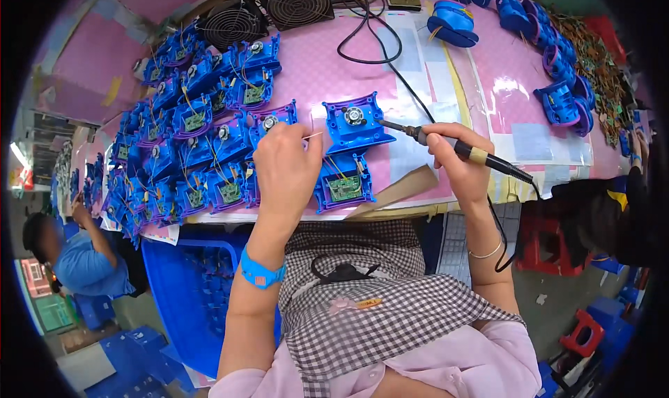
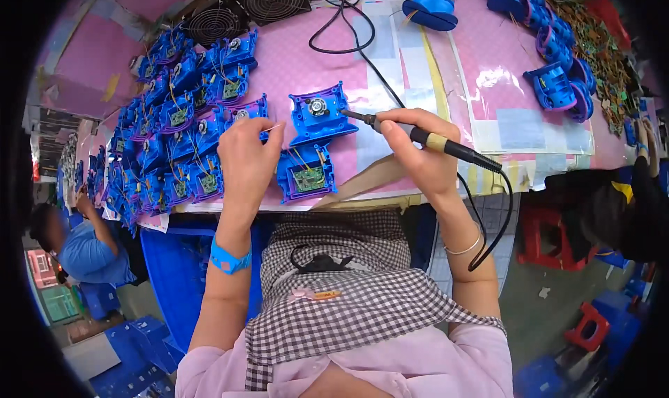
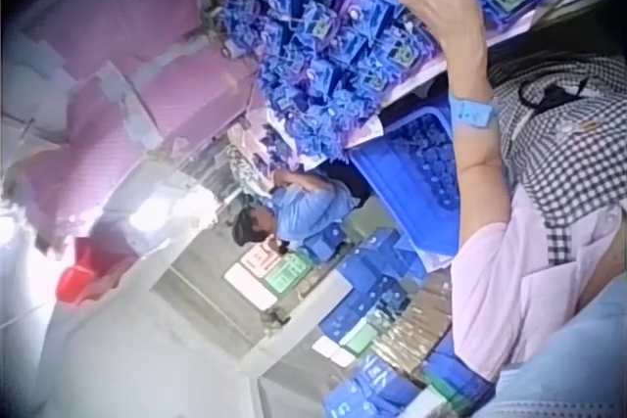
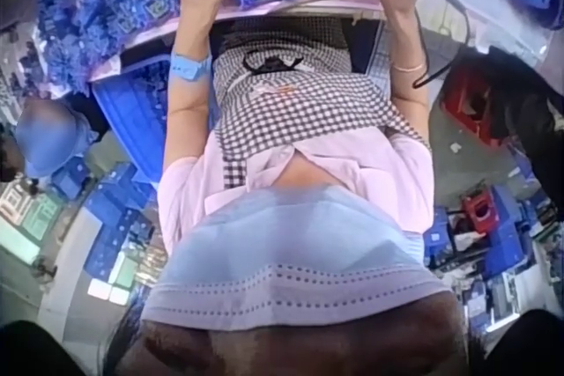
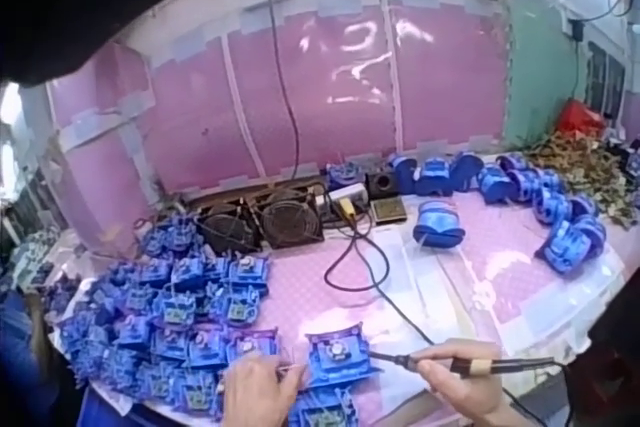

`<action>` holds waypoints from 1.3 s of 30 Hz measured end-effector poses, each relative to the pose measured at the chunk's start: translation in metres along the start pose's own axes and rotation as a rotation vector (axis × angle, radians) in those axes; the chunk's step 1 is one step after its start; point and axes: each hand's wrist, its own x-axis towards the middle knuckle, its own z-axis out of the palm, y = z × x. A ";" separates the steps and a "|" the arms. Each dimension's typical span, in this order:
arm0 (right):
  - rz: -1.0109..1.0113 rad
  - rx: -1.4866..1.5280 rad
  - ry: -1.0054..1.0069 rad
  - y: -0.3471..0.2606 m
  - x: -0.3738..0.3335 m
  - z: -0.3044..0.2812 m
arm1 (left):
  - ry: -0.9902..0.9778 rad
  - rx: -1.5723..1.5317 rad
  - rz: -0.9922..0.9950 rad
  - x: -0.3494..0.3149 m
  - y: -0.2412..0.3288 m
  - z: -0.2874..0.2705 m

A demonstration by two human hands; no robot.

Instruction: Soldering electronic components onto circuit boards at a factory workstation.

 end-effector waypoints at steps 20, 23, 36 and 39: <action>0.006 0.050 -0.004 0.004 -0.003 0.003 | -0.070 -0.391 0.084 0.000 0.031 0.024; -0.013 0.041 -0.012 0.005 -0.002 0.004 | -0.078 -0.332 0.094 0.000 0.032 0.025; -0.031 0.032 0.014 0.002 -0.004 0.002 | -0.071 -0.304 0.124 0.001 0.033 0.029; -0.020 0.027 0.016 0.003 -0.004 0.001 | -0.073 -0.298 0.122 0.001 0.032 0.030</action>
